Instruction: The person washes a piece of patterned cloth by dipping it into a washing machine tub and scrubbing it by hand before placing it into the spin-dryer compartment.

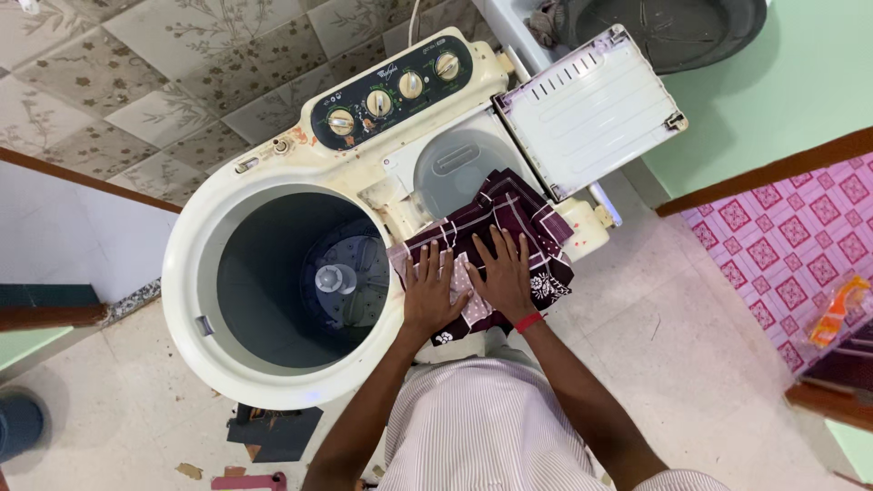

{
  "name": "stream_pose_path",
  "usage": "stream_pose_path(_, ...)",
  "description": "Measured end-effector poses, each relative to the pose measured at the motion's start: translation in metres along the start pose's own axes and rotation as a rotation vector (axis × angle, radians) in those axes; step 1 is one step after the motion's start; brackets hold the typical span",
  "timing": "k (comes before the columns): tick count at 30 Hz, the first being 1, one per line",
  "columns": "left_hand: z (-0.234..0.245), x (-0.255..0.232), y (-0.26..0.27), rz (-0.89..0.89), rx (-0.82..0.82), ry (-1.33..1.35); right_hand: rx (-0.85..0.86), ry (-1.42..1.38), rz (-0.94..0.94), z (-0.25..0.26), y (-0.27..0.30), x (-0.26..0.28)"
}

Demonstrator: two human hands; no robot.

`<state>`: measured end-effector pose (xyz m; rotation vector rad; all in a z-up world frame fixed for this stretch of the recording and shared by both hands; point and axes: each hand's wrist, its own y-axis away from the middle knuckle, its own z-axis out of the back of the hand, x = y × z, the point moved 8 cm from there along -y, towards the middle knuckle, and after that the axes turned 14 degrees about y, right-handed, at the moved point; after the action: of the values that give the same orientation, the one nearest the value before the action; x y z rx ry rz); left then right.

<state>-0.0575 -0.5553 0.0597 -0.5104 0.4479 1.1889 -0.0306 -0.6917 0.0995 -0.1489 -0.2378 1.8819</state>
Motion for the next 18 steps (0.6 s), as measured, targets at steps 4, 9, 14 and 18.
stream_pose_path(4, -0.024, -0.019, -0.036, 0.031, -0.003, -0.014, 0.016, 0.026, 0.008, -0.01, -0.015, -0.04)
stream_pose_path(9, -0.023, -0.023, -0.032, 0.113, -0.032, 0.024, 0.025, 0.036, 0.151, -0.008, -0.012, -0.048)
stream_pose_path(14, -0.015, -0.039, 0.006, 0.296, -0.148, -0.005, 0.098, -0.028, 0.383, -0.006, -0.01, -0.031)
stream_pose_path(18, -0.021, -0.024, -0.005, 0.389, -0.208, -0.048, 0.147, -0.039, 0.421, -0.028, -0.037, -0.023)
